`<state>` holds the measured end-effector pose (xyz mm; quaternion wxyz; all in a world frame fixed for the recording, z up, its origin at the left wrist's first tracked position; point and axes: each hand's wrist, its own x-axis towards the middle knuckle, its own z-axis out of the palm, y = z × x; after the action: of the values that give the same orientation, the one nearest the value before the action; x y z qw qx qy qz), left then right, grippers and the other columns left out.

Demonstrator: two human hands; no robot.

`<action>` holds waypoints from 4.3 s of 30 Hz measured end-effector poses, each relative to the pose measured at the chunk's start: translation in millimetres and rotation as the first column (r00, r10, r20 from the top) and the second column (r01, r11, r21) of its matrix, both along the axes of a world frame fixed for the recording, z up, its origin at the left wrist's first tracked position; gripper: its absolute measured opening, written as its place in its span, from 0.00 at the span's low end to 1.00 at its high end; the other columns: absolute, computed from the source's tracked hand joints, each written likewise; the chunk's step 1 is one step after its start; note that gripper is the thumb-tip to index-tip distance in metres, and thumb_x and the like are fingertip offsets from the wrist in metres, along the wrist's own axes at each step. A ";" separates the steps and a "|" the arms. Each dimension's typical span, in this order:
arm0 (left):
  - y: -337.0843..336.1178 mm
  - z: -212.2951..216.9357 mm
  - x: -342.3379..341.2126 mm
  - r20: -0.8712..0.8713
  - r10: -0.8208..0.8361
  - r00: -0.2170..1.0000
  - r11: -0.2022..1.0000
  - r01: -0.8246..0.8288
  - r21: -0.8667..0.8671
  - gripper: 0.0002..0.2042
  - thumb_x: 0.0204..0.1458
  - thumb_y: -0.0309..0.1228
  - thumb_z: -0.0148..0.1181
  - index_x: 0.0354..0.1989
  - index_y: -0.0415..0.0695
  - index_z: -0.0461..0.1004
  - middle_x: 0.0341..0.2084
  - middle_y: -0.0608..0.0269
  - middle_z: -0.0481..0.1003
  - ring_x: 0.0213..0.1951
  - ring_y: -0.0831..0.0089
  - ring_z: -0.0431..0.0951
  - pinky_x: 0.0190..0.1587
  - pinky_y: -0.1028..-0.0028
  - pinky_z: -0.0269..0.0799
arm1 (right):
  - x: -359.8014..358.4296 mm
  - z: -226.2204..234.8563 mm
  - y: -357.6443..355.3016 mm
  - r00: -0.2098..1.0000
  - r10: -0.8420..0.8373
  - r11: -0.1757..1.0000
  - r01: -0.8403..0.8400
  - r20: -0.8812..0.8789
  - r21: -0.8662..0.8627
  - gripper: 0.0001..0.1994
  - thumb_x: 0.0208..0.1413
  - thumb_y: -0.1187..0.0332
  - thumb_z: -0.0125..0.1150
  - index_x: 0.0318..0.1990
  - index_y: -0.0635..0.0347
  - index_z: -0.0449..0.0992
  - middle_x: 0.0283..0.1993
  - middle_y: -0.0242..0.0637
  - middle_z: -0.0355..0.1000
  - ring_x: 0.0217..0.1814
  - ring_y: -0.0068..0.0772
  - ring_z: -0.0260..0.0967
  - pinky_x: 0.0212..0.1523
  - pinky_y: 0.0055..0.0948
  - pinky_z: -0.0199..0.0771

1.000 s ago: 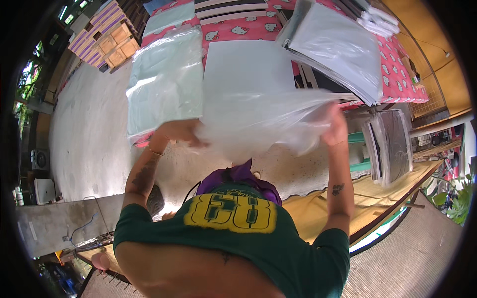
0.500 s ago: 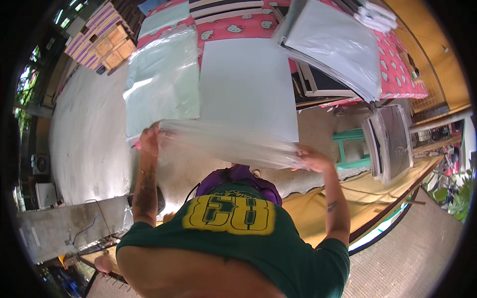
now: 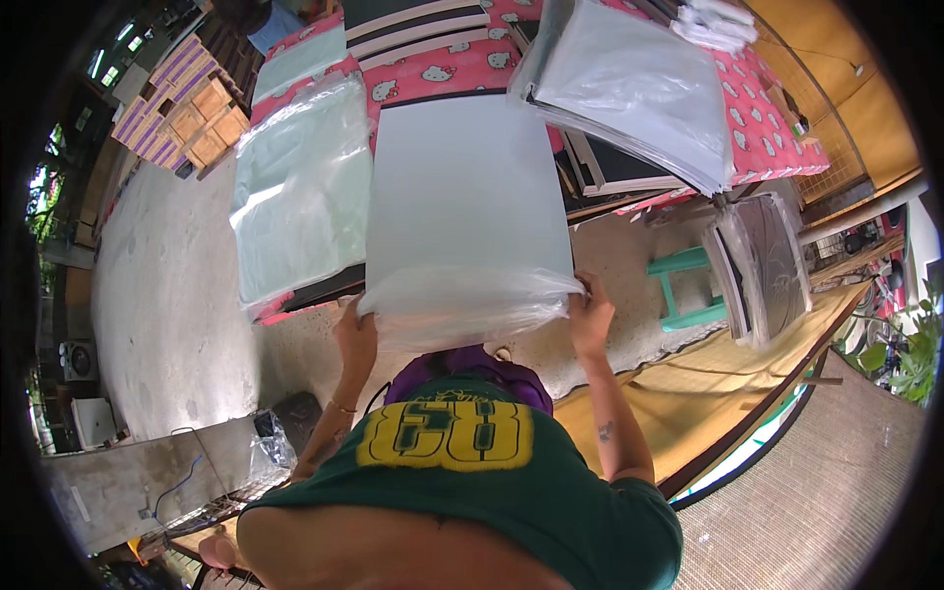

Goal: The person places black cardboard folders into plastic bags one by one and stacks the bagged folders on a table.

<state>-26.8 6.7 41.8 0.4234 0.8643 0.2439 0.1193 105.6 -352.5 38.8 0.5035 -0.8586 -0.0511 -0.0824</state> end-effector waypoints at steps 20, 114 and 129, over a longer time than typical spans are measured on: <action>125.4 157.7 221.6 0.527 0.482 0.700 0.040 0.584 -0.811 0.13 0.58 0.30 0.51 0.49 0.41 0.67 0.44 0.62 0.73 0.46 0.70 0.73 0.47 0.69 0.69 | 205.8 168.1 61.2 0.830 0.553 0.143 -0.180 0.072 0.973 0.14 0.62 0.65 0.47 0.53 0.55 0.68 0.46 0.31 0.73 0.47 0.30 0.70 0.49 0.36 0.72; 71.6 116.5 272.4 -0.400 -0.750 0.527 0.360 0.832 0.422 0.23 0.50 0.45 0.57 0.44 0.35 0.69 0.35 0.47 0.73 0.40 0.54 0.73 0.43 0.64 0.67 | 173.2 196.4 54.3 0.723 0.613 0.503 -0.669 -0.319 -0.548 0.16 0.53 0.58 0.58 0.39 0.64 0.77 0.35 0.39 0.75 0.46 0.31 0.70 0.50 0.33 0.66; 76.9 228.5 196.1 0.716 0.035 0.697 0.221 0.693 -0.686 0.16 0.54 0.42 0.55 0.42 0.43 0.71 0.23 0.64 0.72 0.27 0.72 0.73 0.35 0.74 0.71 | 160.0 195.8 22.5 0.250 0.881 0.376 -0.885 -0.402 0.275 0.18 0.48 0.61 0.66 0.42 0.66 0.74 0.29 0.29 0.71 0.25 0.16 0.63 0.28 0.19 0.67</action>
<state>169.3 83.5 270.2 0.9084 0.3915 -0.0878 0.1178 265.6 -329.9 234.6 0.4535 -0.6728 -0.3934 0.4323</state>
